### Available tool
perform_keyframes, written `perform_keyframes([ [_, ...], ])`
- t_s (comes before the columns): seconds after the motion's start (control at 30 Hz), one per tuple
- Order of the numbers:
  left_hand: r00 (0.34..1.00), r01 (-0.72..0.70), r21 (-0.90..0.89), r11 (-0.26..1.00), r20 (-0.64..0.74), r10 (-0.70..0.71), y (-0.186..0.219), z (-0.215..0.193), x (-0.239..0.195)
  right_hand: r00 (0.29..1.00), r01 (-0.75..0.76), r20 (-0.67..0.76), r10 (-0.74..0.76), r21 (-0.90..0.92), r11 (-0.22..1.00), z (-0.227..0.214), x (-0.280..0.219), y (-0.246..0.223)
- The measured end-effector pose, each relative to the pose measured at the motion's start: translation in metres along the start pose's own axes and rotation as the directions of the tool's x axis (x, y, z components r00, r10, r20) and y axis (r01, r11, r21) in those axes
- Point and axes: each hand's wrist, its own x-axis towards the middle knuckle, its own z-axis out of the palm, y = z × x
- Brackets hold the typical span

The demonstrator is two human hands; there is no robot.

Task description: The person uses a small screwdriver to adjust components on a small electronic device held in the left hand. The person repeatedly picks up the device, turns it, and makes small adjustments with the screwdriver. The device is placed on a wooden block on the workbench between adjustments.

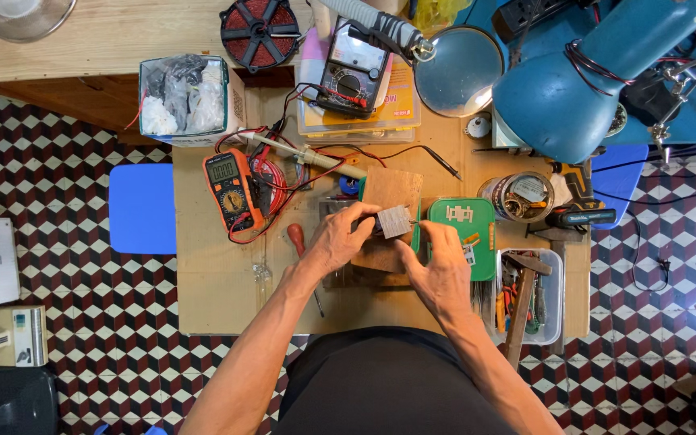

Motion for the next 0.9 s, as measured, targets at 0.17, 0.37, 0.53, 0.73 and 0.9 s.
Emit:
perform_keyframes([
  [0.17, 0.997, -0.008, 0.012, 1.000, -0.071, 0.009, 0.002, 0.003, -0.003, 0.987, 0.084, -0.128, -0.094, -0.081, 0.993, 0.008, 0.009, -0.030],
  [0.37, 1.000, 0.015, -0.009, 1.000, 0.018, -0.015, 0.001, -0.007, 0.000, 0.969, 0.138, -0.190, -0.160, -0.128, 0.982, 0.017, 0.003, -0.034],
  [0.53, 0.989, -0.144, -0.007, 0.989, 0.027, 0.145, 0.002, -0.014, 0.002, 0.963, 0.134, -0.218, -0.159, -0.125, 0.983, 0.027, 0.004, -0.037],
  [0.73, 0.995, -0.057, 0.042, 0.998, 0.079, 0.053, 0.002, -0.017, 0.004, 0.953, 0.130, -0.254, -0.164, -0.145, 0.981, 0.034, 0.003, -0.039],
  [0.9, 0.991, -0.122, 0.063, 0.991, 0.060, 0.118, 0.000, -0.016, 0.005, 0.933, 0.141, -0.305, -0.193, -0.183, 0.973, 0.038, 0.003, -0.039],
])
